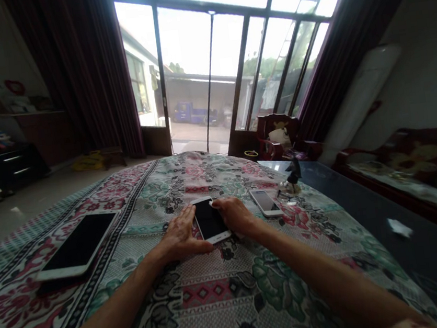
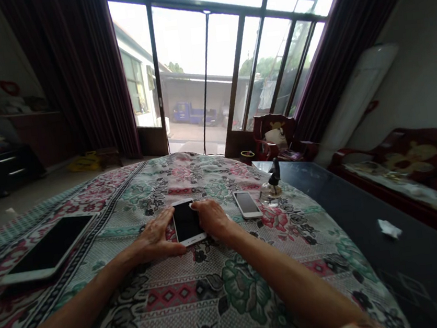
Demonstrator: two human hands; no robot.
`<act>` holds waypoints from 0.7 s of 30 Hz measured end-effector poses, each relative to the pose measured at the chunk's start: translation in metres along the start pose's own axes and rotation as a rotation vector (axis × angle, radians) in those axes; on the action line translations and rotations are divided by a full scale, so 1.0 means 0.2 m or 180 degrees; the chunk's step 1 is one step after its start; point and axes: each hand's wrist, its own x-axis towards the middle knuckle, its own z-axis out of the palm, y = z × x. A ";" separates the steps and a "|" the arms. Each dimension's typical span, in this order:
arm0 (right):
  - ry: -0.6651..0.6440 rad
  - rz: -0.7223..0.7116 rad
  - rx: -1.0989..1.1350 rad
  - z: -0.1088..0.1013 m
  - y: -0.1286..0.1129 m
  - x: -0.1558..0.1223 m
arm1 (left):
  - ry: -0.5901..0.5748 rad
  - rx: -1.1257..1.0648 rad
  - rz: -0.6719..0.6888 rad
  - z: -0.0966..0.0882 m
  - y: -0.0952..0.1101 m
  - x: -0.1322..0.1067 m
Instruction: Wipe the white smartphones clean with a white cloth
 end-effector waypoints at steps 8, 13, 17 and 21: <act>0.0128 -0.0523 0.0070 -0.06 -0.05 -0.32 | 0.0069 -0.0098 0.0043 0.00 0.00 0.00; 0.0150 -0.0727 -0.0134 -0.05 -0.08 -0.41 | 0.0113 -0.0057 0.0128 0.03 -0.05 0.01; 0.0037 -0.0959 -0.0190 -0.05 -0.15 -0.42 | 0.0016 -0.0019 0.0220 0.02 -0.07 0.01; -0.0053 -0.1195 -0.0175 -0.03 -0.23 -0.39 | -0.0140 0.0045 0.0244 0.01 -0.08 0.00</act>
